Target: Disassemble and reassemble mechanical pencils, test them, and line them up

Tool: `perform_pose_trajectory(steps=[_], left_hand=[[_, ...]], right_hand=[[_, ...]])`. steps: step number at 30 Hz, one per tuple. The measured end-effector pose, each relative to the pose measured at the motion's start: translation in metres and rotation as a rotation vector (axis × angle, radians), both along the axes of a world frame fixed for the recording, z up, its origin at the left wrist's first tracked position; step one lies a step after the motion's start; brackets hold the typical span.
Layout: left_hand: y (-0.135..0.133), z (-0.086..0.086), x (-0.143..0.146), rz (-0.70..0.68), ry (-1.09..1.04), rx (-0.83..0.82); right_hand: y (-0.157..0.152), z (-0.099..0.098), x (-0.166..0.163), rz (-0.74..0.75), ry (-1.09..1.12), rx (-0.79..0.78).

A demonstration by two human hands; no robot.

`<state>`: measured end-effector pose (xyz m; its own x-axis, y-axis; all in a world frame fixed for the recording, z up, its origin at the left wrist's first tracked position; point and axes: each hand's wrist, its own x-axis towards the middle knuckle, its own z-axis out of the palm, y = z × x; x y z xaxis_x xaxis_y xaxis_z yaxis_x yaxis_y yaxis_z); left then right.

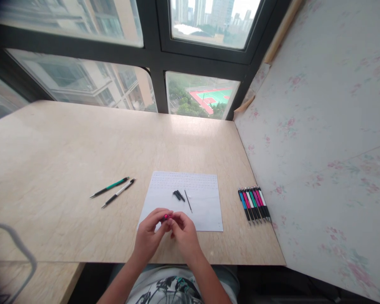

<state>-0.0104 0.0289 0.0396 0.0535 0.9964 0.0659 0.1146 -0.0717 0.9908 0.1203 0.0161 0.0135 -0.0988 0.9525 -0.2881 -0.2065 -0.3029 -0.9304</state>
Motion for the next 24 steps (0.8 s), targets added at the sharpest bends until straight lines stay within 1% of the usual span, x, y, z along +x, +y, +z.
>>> perform_pose_trajectory(steps=[2, 5, 8, 10, 12, 16, 20, 24], left_hand=[[0.0, 0.0, 0.0, 0.054, -0.054, -0.092], [-0.001, -0.004, 0.001, 0.116, -0.193, -0.281], [0.001, -0.007, 0.001, 0.145, -0.241, -0.353], [0.002, -0.007, -0.001, 0.158, -0.22, -0.348], [0.004, -0.007, -0.003, 0.16, -0.183, -0.328], [0.003, -0.015, -0.009, 0.114, -0.081, -0.257], [0.0, -0.024, -0.012, 0.015, 0.051, -0.169], [-0.001, -0.025, -0.012, -0.018, 0.086, -0.124]], right_hand=[[-0.001, 0.003, -0.002, 0.013, -0.166, 0.093], [-0.001, 0.01, -0.001, 0.008, -0.39, 0.219], [0.0, 0.014, 0.008, 0.059, -0.548, 0.351], [0.002, 0.012, 0.019, 0.079, -0.696, 0.442], [0.004, 0.006, 0.035, 0.031, -0.873, 0.492], [0.01, -0.006, 0.066, -0.089, -1.163, 0.471], [0.013, -0.006, 0.077, -0.117, -1.307, 0.435], [0.011, -0.003, 0.075, -0.07, -1.396, 0.4]])
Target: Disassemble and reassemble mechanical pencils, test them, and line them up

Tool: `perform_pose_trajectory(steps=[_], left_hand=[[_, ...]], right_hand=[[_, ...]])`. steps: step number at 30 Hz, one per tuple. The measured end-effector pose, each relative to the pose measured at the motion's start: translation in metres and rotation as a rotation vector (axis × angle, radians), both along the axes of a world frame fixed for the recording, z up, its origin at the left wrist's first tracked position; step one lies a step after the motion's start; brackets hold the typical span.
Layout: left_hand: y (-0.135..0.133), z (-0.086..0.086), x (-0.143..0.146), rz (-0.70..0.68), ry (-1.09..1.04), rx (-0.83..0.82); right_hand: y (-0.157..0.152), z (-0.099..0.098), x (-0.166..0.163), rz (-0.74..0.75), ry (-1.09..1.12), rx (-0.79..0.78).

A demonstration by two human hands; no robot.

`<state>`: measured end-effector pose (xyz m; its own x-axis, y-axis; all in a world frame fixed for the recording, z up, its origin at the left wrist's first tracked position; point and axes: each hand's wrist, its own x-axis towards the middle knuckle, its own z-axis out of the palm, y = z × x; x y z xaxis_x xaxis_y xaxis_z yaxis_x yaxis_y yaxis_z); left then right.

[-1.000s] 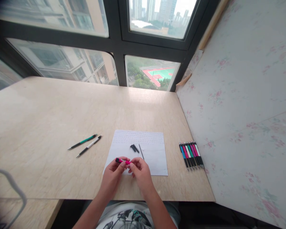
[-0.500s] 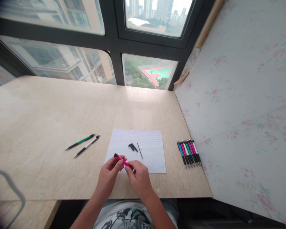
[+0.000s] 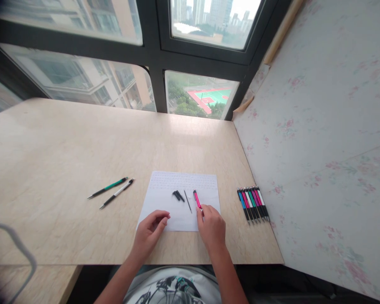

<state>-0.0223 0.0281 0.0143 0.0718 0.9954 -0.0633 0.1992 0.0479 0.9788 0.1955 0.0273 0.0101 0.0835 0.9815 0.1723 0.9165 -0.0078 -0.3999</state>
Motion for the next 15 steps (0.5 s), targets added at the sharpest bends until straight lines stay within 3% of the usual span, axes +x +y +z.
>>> perform_pose_trajectory(steps=[6, 11, 15], left_hand=[[-0.004, 0.008, -0.001, -0.023, -0.046, 0.062], [-0.013, 0.011, 0.005, -0.127, -0.082, 0.093], [-0.018, 0.008, 0.014, -0.202, 0.014, 0.038]], right_hand=[[-0.007, 0.004, 0.002, -0.032, 0.093, 0.047], [-0.03, -0.003, -0.019, 0.055, 0.362, 0.165], [-0.041, -0.014, -0.039, 0.186, 0.479, 0.102]])
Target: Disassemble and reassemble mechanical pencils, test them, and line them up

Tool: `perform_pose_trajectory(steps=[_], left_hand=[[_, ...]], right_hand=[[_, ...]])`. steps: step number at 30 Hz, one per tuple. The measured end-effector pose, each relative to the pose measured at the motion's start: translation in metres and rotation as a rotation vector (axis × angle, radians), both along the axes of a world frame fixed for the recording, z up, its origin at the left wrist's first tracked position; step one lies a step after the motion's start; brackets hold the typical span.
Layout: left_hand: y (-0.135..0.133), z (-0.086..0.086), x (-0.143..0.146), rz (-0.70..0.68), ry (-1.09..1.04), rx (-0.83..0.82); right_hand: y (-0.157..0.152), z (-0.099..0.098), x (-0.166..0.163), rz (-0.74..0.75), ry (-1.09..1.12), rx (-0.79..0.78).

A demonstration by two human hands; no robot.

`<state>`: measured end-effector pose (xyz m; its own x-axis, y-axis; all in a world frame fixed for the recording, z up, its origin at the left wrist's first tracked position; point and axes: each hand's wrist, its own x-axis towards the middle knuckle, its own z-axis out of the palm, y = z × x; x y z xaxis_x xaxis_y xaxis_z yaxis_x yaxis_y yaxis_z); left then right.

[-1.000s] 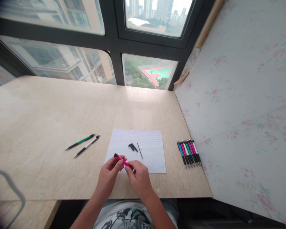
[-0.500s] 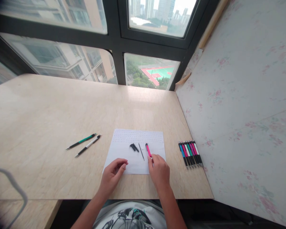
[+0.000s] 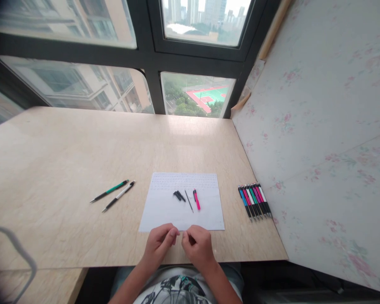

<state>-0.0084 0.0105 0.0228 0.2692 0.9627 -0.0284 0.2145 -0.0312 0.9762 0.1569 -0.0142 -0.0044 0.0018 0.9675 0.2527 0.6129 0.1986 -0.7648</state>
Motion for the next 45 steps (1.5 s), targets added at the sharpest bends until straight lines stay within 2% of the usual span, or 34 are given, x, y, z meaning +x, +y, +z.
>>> perform_pose_trajectory(steps=[4, 9, 14, 21, 26, 29, 32, 38, 45], left_hand=[[0.002, 0.0, 0.005, -0.009, 0.064, -0.014], [0.004, 0.002, 0.005, -0.047, 0.067, -0.003], [0.002, 0.001, 0.006, 0.012, 0.033, -0.05], [0.0, 0.0, 0.007, 0.082, -0.007, -0.072], [0.0, -0.003, 0.007, 0.083, -0.006, -0.06], [-0.001, -0.005, 0.007, 0.079, -0.002, -0.054], [-0.001, -0.005, 0.007, 0.076, 0.001, -0.048], [-0.001, -0.007, 0.006, 0.068, 0.006, -0.042], [0.002, -0.005, 0.007, 0.06, -0.013, -0.065]], right_hand=[[0.003, -0.004, -0.003, -0.037, 0.057, -0.067], [0.003, -0.001, -0.001, -0.034, 0.155, -0.046], [0.003, -0.001, -0.001, -0.054, 0.228, -0.076], [0.003, -0.003, -0.003, -0.032, 0.212, -0.076], [0.014, 0.0, 0.009, -0.155, 0.064, -0.044], [0.028, 0.002, 0.023, -0.278, -0.135, -0.012], [0.042, 0.003, 0.031, -0.354, -0.334, -0.056], [0.052, 0.012, 0.027, -0.346, -0.558, -0.23], [0.051, 0.027, 0.018, -0.33, -0.561, -0.308]])
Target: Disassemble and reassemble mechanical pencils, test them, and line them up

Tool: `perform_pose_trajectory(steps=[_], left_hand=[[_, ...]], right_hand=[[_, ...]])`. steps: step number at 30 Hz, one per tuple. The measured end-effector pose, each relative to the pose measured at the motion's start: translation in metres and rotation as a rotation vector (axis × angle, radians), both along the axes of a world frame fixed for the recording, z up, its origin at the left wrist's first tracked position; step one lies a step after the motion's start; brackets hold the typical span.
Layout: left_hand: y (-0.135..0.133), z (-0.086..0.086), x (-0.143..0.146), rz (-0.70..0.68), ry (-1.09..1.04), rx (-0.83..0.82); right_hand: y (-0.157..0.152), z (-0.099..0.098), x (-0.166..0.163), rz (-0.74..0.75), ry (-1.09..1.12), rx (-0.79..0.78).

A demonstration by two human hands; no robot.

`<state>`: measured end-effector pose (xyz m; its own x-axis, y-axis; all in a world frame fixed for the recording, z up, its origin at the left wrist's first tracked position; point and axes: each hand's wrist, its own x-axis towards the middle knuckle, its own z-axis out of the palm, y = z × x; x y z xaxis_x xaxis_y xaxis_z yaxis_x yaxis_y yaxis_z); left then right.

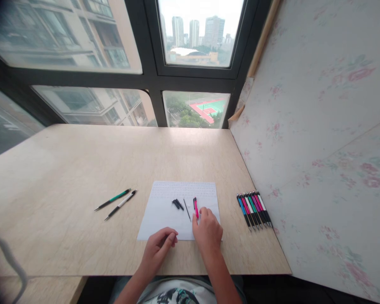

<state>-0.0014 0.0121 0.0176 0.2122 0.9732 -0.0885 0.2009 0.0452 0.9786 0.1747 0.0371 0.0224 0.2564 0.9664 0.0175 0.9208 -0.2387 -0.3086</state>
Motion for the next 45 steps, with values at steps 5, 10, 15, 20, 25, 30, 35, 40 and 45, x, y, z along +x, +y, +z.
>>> perform_pose_trajectory(steps=[5, 10, 15, 20, 25, 30, 35, 40, 45], left_hand=[[0.003, 0.007, 0.001, -0.005, -0.094, -0.09], [0.009, 0.015, 0.005, 0.136, -0.237, -0.23], [0.014, 0.017, 0.008, 0.168, -0.272, -0.248], [0.013, 0.011, 0.006, 0.243, -0.265, -0.242], [0.012, 0.006, 0.004, 0.332, -0.385, -0.273], [0.014, 0.004, 0.002, 0.314, -0.452, -0.258], [0.017, 0.004, 0.001, 0.296, -0.508, -0.265], [0.017, 0.008, 0.003, 0.3, -0.55, -0.291], [0.017, 0.016, 0.005, 0.338, -0.597, -0.352]], right_hand=[[0.001, -0.001, 0.003, -0.044, 0.063, -0.015], [-0.007, 0.004, 0.001, 0.062, 0.393, 0.112], [-0.023, 0.009, -0.021, 0.302, 0.645, 0.122], [-0.02, 0.006, -0.02, 0.385, 0.66, 0.111], [-0.008, 0.0, -0.002, 0.251, 0.376, 0.142], [-0.006, -0.007, -0.004, 0.216, 0.127, 0.056], [-0.007, -0.009, -0.011, 0.193, 0.04, 0.004], [-0.004, -0.009, -0.013, 0.163, -0.011, -0.02], [0.0, -0.011, -0.012, 0.164, -0.039, -0.036]])
